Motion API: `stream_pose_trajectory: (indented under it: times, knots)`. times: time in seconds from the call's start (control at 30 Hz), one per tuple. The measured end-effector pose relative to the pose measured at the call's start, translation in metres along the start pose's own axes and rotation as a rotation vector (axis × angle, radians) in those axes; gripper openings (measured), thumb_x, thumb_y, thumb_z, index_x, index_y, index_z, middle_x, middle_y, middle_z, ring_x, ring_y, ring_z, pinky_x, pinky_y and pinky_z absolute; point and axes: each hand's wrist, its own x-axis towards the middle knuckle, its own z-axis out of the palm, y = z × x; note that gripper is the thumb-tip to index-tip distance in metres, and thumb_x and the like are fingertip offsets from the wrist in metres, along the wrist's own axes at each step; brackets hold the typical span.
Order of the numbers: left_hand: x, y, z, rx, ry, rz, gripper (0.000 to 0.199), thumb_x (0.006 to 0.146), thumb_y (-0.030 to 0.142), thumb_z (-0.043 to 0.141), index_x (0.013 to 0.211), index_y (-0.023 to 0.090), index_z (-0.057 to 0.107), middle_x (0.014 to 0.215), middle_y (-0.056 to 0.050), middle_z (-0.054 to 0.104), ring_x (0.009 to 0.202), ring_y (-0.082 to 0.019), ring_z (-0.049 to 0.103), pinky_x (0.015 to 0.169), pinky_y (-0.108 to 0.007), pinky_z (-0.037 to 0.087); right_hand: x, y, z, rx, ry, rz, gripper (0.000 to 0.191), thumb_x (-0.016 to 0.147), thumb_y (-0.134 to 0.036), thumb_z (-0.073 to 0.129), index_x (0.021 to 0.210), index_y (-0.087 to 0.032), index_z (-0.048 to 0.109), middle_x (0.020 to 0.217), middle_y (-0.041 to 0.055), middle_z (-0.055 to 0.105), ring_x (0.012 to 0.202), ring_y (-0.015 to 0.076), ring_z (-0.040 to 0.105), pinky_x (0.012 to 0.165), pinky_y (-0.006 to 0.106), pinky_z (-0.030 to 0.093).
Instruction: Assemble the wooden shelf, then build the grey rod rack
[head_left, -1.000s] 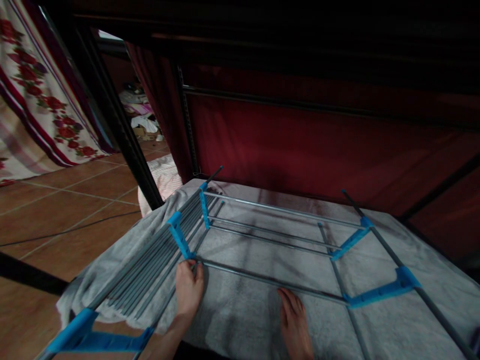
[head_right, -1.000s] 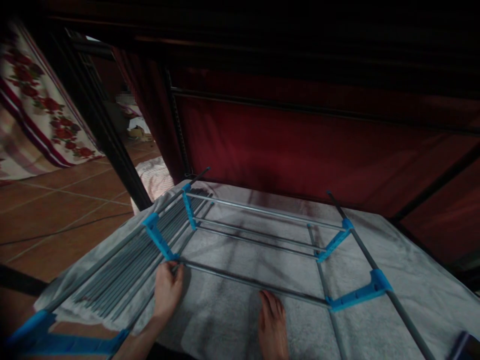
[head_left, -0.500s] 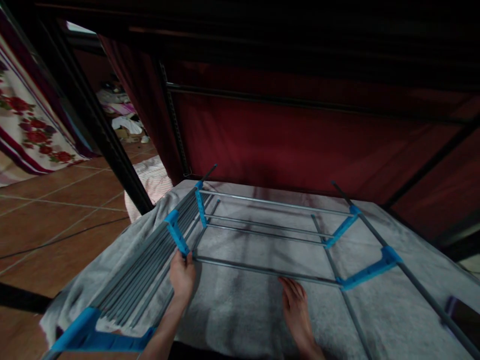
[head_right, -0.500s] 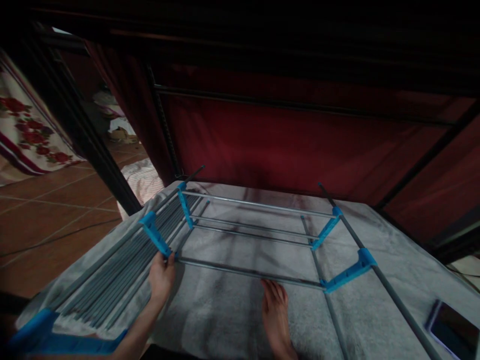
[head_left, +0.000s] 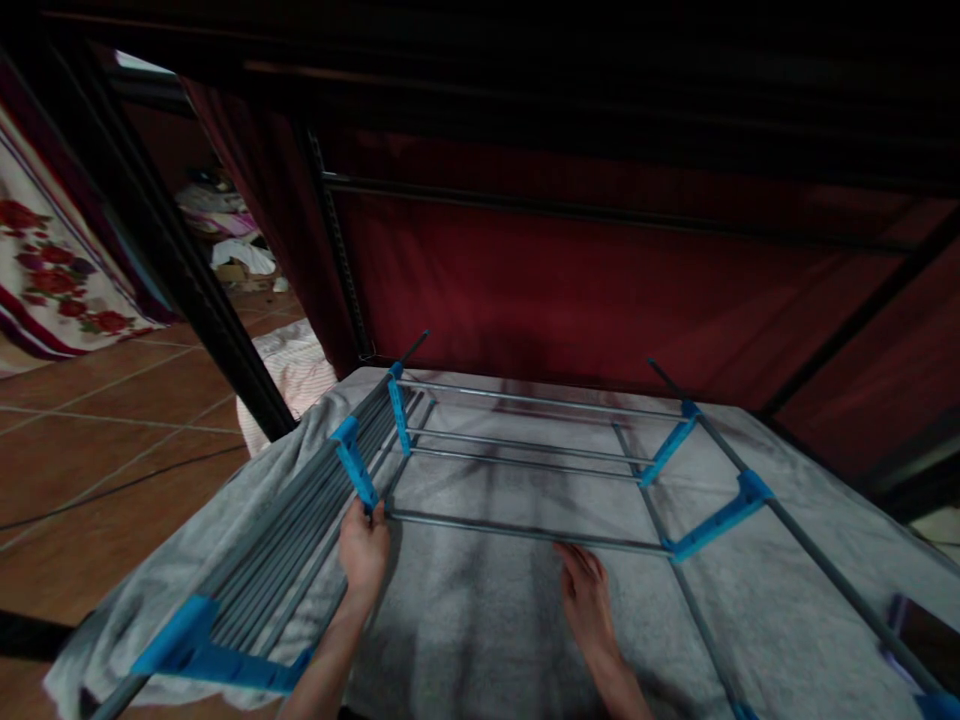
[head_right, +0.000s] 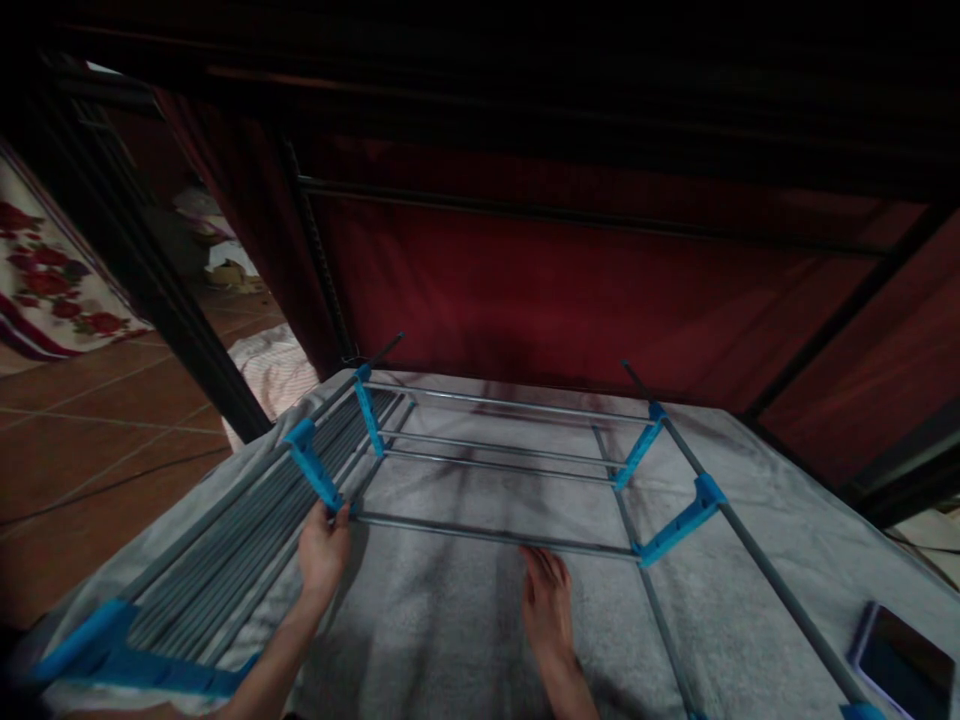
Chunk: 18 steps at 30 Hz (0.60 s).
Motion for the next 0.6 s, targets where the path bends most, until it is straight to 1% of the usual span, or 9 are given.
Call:
stream_pose_trajectory:
  times: [0.07, 0.17, 0.27, 0.33, 0.4, 0.5, 0.57, 0.6]
  knots:
    - [0.000, -0.002, 0.001, 0.014, 0.003, 0.050, 0.025, 0.089, 0.038, 0.045, 0.098, 0.018, 0.058, 0.082, -0.005, 0.059, 0.077, -0.022, 0.056, 0.069, -0.032, 0.041, 0.004, 0.001, 0.003, 0.018, 0.005, 0.015, 0.044, 0.089, -0.013, 0.036, 0.122, -0.023, 0.064, 0.118, 0.0067, 0.069, 0.110, 0.0233, 0.062, 0.095, 0.044, 0.050]
    - [0.002, -0.006, 0.003, 0.050, 0.005, 0.111, 0.023, 0.090, 0.037, 0.043, 0.094, 0.019, 0.056, 0.080, -0.004, 0.056, 0.076, -0.021, 0.053, 0.071, -0.032, 0.040, -0.002, 0.000, 0.006, 0.022, 0.009, -0.003, 0.043, 0.089, -0.013, 0.036, 0.121, -0.022, 0.064, 0.118, 0.0071, 0.068, 0.108, 0.0229, 0.061, 0.094, 0.043, 0.050]
    - [0.005, -0.008, 0.005, 0.069, 0.008, 0.107, 0.021, 0.090, 0.035, 0.042, 0.094, 0.019, 0.055, 0.078, -0.004, 0.053, 0.073, -0.020, 0.051, 0.068, -0.031, 0.038, -0.013, -0.003, 0.007, -0.003, 0.015, -0.032, 0.045, 0.090, -0.011, 0.036, 0.127, -0.023, 0.059, 0.123, 0.0075, 0.065, 0.112, 0.0226, 0.058, 0.095, 0.042, 0.049]
    - [0.008, -0.007, 0.006, 0.075, 0.009, 0.087, 0.020, 0.090, 0.034, 0.043, 0.094, 0.019, 0.054, 0.076, -0.003, 0.052, 0.070, -0.019, 0.049, 0.066, -0.031, 0.037, -0.016, -0.003, 0.004, -0.053, 0.041, -0.032, 0.047, 0.090, -0.012, 0.037, 0.132, -0.025, 0.055, 0.127, 0.0077, 0.062, 0.115, 0.0230, 0.056, 0.096, 0.043, 0.047]
    - [0.011, -0.007, 0.006, 0.072, 0.002, 0.075, 0.019, 0.090, 0.034, 0.044, 0.093, 0.019, 0.055, 0.075, -0.003, 0.053, 0.068, -0.018, 0.049, 0.065, -0.030, 0.036, -0.014, -0.001, -0.001, -0.135, 0.078, -0.019, 0.047, 0.092, -0.015, 0.037, 0.136, -0.025, 0.051, 0.131, 0.0089, 0.058, 0.120, 0.0252, 0.052, 0.098, 0.047, 0.044]
    - [0.013, -0.006, 0.005, 0.048, -0.011, 0.073, 0.017, 0.089, 0.033, 0.045, 0.093, 0.019, 0.055, 0.074, -0.003, 0.054, 0.066, -0.017, 0.049, 0.063, -0.029, 0.035, -0.002, 0.008, -0.010, -0.267, 0.093, 0.013, 0.047, 0.094, -0.018, 0.035, 0.139, -0.023, 0.047, 0.133, 0.0119, 0.056, 0.125, 0.0291, 0.048, 0.106, 0.055, 0.035]
    - [0.013, -0.005, 0.004, 0.033, -0.012, 0.076, 0.017, 0.089, 0.033, 0.045, 0.092, 0.020, 0.055, 0.075, -0.003, 0.055, 0.066, -0.017, 0.049, 0.063, -0.029, 0.035, 0.006, 0.014, -0.014, -0.317, 0.063, 0.013, 0.046, 0.094, -0.017, 0.033, 0.138, -0.023, 0.048, 0.129, 0.0116, 0.058, 0.121, 0.0290, 0.050, 0.109, 0.058, 0.029]
    - [0.012, -0.005, 0.004, 0.030, -0.010, 0.075, 0.017, 0.088, 0.033, 0.046, 0.093, 0.020, 0.055, 0.075, -0.003, 0.056, 0.066, -0.017, 0.049, 0.062, -0.028, 0.035, 0.009, 0.017, -0.016, -0.326, 0.048, 0.005, 0.046, 0.094, -0.016, 0.032, 0.136, -0.024, 0.049, 0.125, 0.0107, 0.060, 0.117, 0.0284, 0.052, 0.110, 0.058, 0.028]
